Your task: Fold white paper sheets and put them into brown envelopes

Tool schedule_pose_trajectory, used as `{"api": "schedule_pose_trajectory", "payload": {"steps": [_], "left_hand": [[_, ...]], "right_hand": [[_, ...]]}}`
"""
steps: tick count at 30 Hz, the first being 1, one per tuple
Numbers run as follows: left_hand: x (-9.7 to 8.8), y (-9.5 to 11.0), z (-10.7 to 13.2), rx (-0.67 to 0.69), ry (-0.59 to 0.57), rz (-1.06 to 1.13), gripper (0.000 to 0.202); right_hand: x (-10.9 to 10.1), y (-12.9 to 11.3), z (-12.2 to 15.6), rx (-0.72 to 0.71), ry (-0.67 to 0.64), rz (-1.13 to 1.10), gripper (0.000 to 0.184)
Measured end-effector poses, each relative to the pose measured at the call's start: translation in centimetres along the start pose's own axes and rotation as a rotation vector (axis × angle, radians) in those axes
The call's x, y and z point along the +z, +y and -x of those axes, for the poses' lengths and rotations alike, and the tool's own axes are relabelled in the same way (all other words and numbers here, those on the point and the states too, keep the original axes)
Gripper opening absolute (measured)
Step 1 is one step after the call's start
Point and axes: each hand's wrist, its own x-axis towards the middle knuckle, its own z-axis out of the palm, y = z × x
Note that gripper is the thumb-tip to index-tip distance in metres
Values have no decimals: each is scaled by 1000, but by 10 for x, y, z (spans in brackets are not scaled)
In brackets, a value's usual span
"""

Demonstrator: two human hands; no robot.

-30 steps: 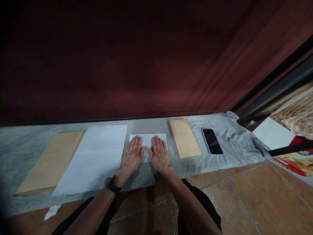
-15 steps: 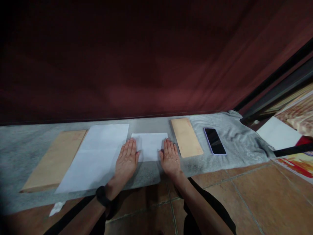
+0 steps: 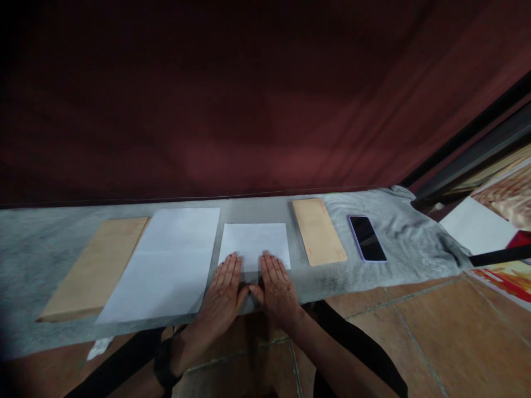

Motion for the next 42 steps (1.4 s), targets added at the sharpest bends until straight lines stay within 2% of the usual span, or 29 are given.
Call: {"api": "schedule_pose_trajectory", "payload": {"steps": [5,10,13,16,20,23,26,31,36,38,42], "left_hand": [[0,-5,8,-65,43,-21,78],[-3,-5,8,-116,58,-12,72],[-5,-2,-9,-128,90,7,68],[-2,1,-34,-72,90,43,66],[16,5,-61,55,53,77,66],[29,5,-69,82,50,47,69],[32,-1,-70,31,49,14,65],[24,-20,-71,-122,40,21,60],[18,-28,-78,-243,59,35,61],[16,-24,-84,-216,36,34,60],[17,-11,-96,-83,-20,43,57]], "right_hand": [[0,14,10,102,29,66,75],[2,24,15,170,95,70,72],[0,26,1,204,137,16,71],[-1,21,-23,241,104,-74,67],[5,5,-53,172,-44,-170,60],[12,0,-64,136,-62,-146,59],[18,4,-65,140,-34,-72,60],[23,21,-59,242,46,46,66],[22,31,-64,363,150,9,63],[19,29,-74,349,116,-36,61],[15,18,-96,259,-32,-124,58]]}}
